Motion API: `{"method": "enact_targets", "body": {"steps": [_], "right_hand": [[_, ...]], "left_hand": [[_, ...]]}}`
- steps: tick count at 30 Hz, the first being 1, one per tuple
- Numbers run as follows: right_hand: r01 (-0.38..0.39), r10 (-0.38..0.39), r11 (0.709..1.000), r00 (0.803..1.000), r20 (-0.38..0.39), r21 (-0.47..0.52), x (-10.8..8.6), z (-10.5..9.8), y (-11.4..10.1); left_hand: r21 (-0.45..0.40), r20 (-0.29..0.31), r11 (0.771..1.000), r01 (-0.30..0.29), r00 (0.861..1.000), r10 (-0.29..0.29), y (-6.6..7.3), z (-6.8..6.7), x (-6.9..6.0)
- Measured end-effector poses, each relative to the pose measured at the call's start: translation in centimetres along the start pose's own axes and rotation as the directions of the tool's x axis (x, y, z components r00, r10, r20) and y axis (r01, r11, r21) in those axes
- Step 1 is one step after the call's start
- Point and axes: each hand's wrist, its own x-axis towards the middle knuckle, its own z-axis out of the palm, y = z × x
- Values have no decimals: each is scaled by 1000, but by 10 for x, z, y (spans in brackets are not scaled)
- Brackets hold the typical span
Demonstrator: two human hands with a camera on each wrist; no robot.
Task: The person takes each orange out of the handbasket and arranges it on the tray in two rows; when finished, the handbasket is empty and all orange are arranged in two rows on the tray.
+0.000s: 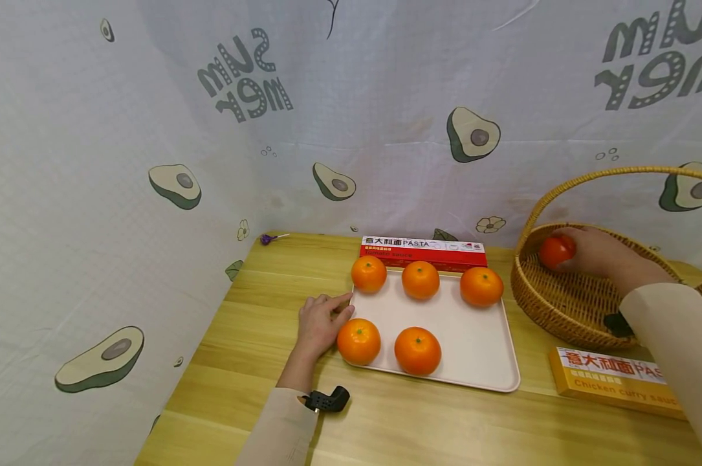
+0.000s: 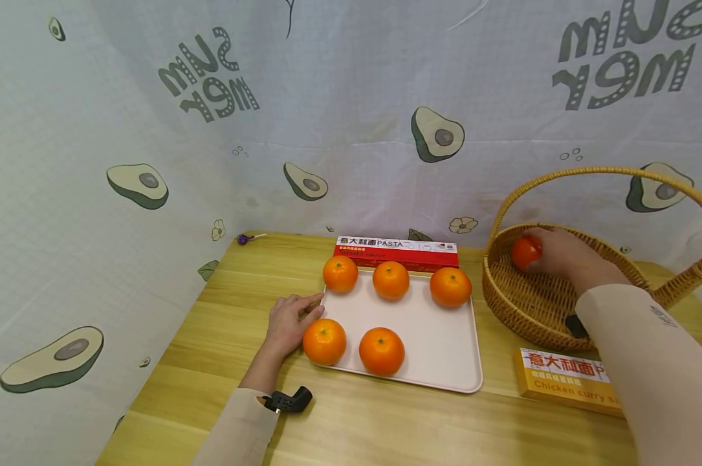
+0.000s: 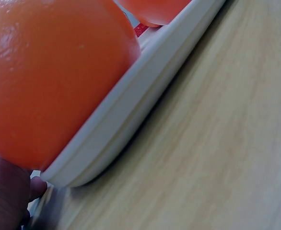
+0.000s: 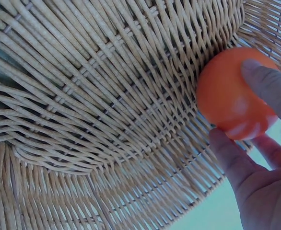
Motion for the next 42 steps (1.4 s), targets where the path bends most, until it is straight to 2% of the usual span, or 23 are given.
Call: {"method": "enact_targets", "body": {"steps": [8, 17, 23, 31, 42], "right_hand": [[-8, 8, 1000, 1000, -20, -12, -7, -3, 1], [-50, 52, 998, 998, -31, 41, -15, -8, -4], [-80, 83, 994, 995, -47, 70, -22, -11, -18], [-29, 33, 999, 994, -103, 39, -36, -15, -41], [-9, 18, 998, 989, -148, 60, -63, -18, -76]], "left_hand": [[-8, -2, 1000, -9, 1000, 9, 1, 2, -1], [-1, -3, 1000, -9, 1000, 9, 3, 2, -2], [0, -3, 1000, -13, 1000, 13, 1, 2, -1], [-7, -2, 1000, -14, 1000, 14, 1, 1, 0], [-5, -10, 1000, -20, 1000, 20, 0, 0, -2]]}}
